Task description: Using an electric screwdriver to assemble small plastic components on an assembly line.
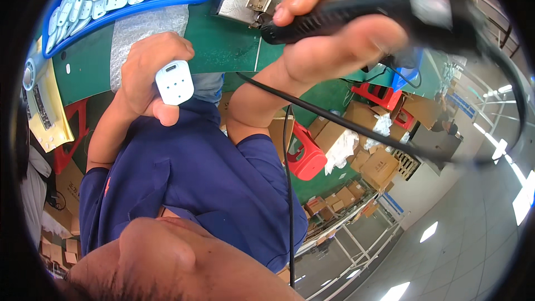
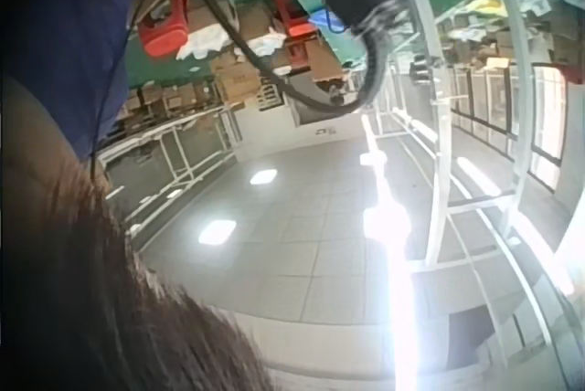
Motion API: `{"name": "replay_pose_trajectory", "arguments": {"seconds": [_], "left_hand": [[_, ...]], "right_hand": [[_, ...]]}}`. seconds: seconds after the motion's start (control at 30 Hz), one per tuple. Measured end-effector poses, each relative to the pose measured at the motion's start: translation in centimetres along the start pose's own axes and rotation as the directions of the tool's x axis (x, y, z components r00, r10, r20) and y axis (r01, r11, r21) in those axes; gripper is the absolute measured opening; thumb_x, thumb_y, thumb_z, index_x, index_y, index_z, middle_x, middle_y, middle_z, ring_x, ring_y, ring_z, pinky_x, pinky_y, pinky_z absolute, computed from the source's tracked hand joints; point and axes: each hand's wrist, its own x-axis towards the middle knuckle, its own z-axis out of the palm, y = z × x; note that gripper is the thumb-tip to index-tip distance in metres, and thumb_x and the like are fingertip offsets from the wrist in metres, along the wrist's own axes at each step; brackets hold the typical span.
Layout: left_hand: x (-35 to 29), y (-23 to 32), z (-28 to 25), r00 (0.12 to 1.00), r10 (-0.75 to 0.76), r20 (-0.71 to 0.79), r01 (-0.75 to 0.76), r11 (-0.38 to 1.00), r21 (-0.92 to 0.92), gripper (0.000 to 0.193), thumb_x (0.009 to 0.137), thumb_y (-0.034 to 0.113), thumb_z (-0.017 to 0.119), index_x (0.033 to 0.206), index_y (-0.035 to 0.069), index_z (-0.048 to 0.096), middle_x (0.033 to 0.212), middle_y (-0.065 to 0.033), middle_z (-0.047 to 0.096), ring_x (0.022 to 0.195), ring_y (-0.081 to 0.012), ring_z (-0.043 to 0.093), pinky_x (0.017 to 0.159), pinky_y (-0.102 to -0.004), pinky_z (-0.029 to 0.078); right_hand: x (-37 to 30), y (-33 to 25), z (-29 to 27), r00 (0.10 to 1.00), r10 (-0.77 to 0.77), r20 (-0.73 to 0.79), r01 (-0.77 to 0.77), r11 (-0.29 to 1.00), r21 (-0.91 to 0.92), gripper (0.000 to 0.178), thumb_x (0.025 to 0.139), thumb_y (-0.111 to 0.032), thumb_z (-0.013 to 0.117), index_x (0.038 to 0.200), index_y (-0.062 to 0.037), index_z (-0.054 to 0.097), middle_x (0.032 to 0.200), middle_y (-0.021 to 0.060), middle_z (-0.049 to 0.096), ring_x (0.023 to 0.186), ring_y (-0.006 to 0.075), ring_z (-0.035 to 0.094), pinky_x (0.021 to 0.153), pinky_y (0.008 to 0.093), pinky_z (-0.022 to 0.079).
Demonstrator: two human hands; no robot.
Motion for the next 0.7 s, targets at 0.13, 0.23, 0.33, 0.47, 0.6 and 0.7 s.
{"name": "replay_pose_trajectory", "arguments": {"seconds": [0.13, 0.23, 0.33, 0.47, 0.6, 0.7], "left_hand": [[0.1, 0.2, -0.5, 0.994, -0.071, 0.077, 0.070, 0.997, 0.023, 0.079, 0.082, 0.071, 0.052, 0.103, -0.005, 0.052, 0.078, -0.0144, 0.058, 0.063, -0.0295, 0.060, 0.053, -0.0357, 0.047], [0.3, 0.6, 0.0, 0.998, -0.010, 0.062, 0.011, 1.000, -0.016, 0.078, 0.082, 0.069, 0.053, 0.105, -0.005, 0.053, 0.081, -0.0148, 0.059, 0.064, -0.0294, 0.060, 0.053, -0.0359, 0.048], [0.2, 0.1, 0.2, 0.997, -0.043, 0.069, 0.042, 0.999, 0.010, 0.077, 0.082, 0.068, 0.053, 0.106, -0.005, 0.053, 0.081, -0.0146, 0.060, 0.063, -0.0288, 0.061, 0.053, -0.0355, 0.048], [0.2, 0.1, 0.2, 0.997, -0.029, 0.065, 0.024, 0.998, 0.065, 0.076, 0.083, 0.067, 0.053, 0.107, -0.005, 0.053, 0.082, -0.0140, 0.060, 0.063, -0.0277, 0.061, 0.052, -0.0349, 0.047], [0.6, 0.2, 0.1, 0.997, -0.028, 0.077, 0.025, 0.999, 0.036, 0.076, 0.083, 0.067, 0.054, 0.108, -0.005, 0.053, 0.083, -0.0135, 0.061, 0.063, -0.0273, 0.060, 0.052, -0.0349, 0.047], [0.7, 0.1, 0.0, 0.996, -0.020, 0.089, 0.016, 0.999, 0.046, 0.076, 0.082, 0.067, 0.054, 0.108, -0.005, 0.053, 0.083, -0.0130, 0.060, 0.062, -0.0271, 0.060, 0.051, -0.0354, 0.047]], "right_hand": [[-2.9, -1.6, -1.1, 0.998, 0.057, 0.038, -0.066, 0.947, 0.315, 0.083, 0.083, -0.077, 0.042, 0.115, -0.0005, 0.046, 0.059, 0.0111, 0.054, 0.037, 0.0183, 0.046, 0.037, 0.0342, 0.043], [-2.9, -6.7, -2.6, 0.951, -0.120, 0.284, -0.014, 0.904, 0.428, 0.080, 0.087, -0.072, 0.042, 0.123, -0.0009, 0.046, 0.069, 0.0085, 0.055, 0.044, 0.0182, 0.050, 0.048, 0.0385, 0.048], [-2.4, -8.2, -2.1, 0.917, -0.175, 0.359, -0.022, 0.876, 0.482, 0.061, 0.092, -0.054, 0.053, 0.122, -0.0011, 0.045, 0.071, 0.0035, 0.056, 0.047, 0.0136, 0.051, 0.053, 0.0325, 0.048], [-1.4, -8.9, -1.3, 0.901, -0.241, 0.361, 0.019, 0.852, 0.523, 0.044, 0.090, -0.038, 0.063, 0.113, -0.0035, 0.048, 0.070, -0.0026, 0.059, 0.050, 0.0075, 0.056, 0.051, 0.0235, 0.046], [-0.8, -8.9, -0.3, 0.906, -0.236, 0.353, -0.016, 0.812, 0.584, 0.044, 0.088, -0.035, 0.066, 0.113, -0.0040, 0.048, 0.070, -0.0032, 0.059, 0.049, 0.0077, 0.056, 0.051, 0.0236, 0.047], [-1.0, -8.5, 0.9, 0.921, -0.245, 0.303, 0.054, 0.851, 0.523, 0.042, 0.087, -0.032, 0.069, 0.112, -0.0043, 0.049, 0.071, -0.0040, 0.059, 0.049, 0.0074, 0.055, 0.050, 0.0233, 0.047]]}}
